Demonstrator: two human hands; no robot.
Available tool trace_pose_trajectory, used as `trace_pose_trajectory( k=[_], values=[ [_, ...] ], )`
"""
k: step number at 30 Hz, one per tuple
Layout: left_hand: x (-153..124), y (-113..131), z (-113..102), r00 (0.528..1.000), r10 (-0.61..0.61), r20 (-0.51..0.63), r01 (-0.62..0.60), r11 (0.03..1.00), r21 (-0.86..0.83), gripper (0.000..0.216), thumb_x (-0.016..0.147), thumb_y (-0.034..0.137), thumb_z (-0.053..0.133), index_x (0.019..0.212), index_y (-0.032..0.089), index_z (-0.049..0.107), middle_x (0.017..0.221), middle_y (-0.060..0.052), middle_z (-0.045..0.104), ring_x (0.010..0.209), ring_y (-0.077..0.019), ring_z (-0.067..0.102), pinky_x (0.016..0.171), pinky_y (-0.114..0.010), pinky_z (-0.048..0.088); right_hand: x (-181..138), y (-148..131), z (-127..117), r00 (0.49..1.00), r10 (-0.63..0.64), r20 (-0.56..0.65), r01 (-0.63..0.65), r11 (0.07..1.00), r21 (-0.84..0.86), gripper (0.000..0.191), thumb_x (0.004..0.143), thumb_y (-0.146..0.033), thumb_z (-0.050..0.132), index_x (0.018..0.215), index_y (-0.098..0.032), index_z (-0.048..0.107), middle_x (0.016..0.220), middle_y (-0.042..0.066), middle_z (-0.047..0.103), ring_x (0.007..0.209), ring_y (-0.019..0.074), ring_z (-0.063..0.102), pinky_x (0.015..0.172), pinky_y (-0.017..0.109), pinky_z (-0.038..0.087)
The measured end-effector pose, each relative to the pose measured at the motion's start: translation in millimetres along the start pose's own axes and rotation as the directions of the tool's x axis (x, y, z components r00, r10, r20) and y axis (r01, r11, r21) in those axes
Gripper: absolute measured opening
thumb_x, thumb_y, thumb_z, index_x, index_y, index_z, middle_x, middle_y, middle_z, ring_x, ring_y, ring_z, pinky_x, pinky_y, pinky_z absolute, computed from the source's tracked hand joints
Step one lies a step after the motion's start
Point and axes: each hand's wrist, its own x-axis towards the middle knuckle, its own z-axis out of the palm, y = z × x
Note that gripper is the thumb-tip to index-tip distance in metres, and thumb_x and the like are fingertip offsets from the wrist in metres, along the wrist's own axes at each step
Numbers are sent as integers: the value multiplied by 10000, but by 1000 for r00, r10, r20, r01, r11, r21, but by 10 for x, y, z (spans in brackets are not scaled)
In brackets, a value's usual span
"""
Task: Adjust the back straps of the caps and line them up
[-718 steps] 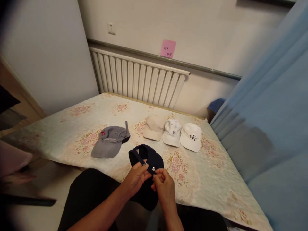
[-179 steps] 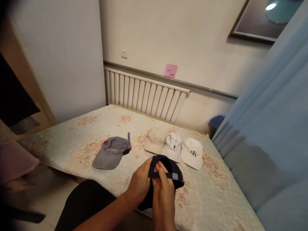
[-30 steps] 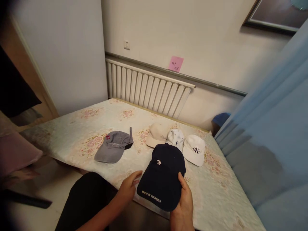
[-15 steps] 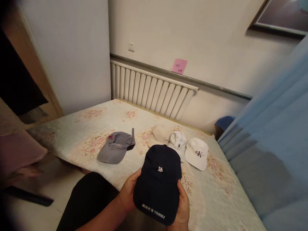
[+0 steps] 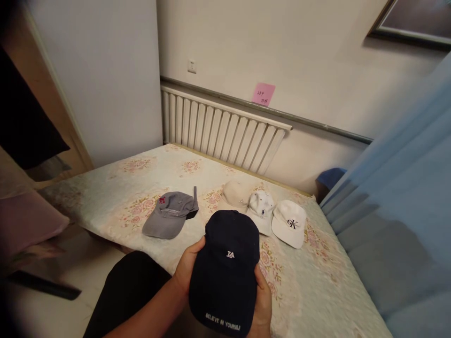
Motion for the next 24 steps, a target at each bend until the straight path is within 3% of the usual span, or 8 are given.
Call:
trace_pose_trajectory(
  k=[5, 15, 20, 24],
  values=[
    [-23, 39, 12, 1000, 9, 8, -9, 1000, -2, 572, 837, 506, 452, 1131, 42, 615, 1085, -163, 668, 1119, -308, 556, 1031, -429, 300, 6, 22, 44, 1000, 31, 4, -31, 999, 15, 343, 712, -435, 633, 870, -148, 735, 896, 110, 738, 1008, 296, 635, 949, 491, 432],
    [-63, 69, 93, 998, 63, 16, -63, 998, -19, 529, 847, 500, 436, 1056, 68, 661, 1029, -134, 695, 1125, -295, 555, 1051, -424, 286, 30, 41, 36, 992, -122, -31, 121, 992, -20, 266, 721, -357, 656, 904, -177, 727, 881, 68, 744, 1014, 267, 637, 977, 455, 430],
    [-77, 181, 59, 981, 162, 111, -167, 985, 36, 476, 901, 419, 352, 1116, 102, 633, 1093, -112, 675, 1154, -274, 536, 1078, -434, 242, 23, 53, 24, 990, -127, -59, 126, 992, -12, 324, 735, -374, 651, 999, -191, 696, 902, 53, 744, 992, 253, 648, 967, 449, 441],
    [-79, 240, 16, 981, 151, 126, -162, 984, 78, 505, 899, 430, 347, 1198, 93, 577, 1138, -130, 650, 1146, -286, 541, 1069, -448, 257, 35, 61, -12, 986, -158, -61, 156, 987, -33, 348, 735, -377, 658, 1033, -200, 680, 910, 50, 743, 969, 249, 659, 959, 455, 443]
  ],
)
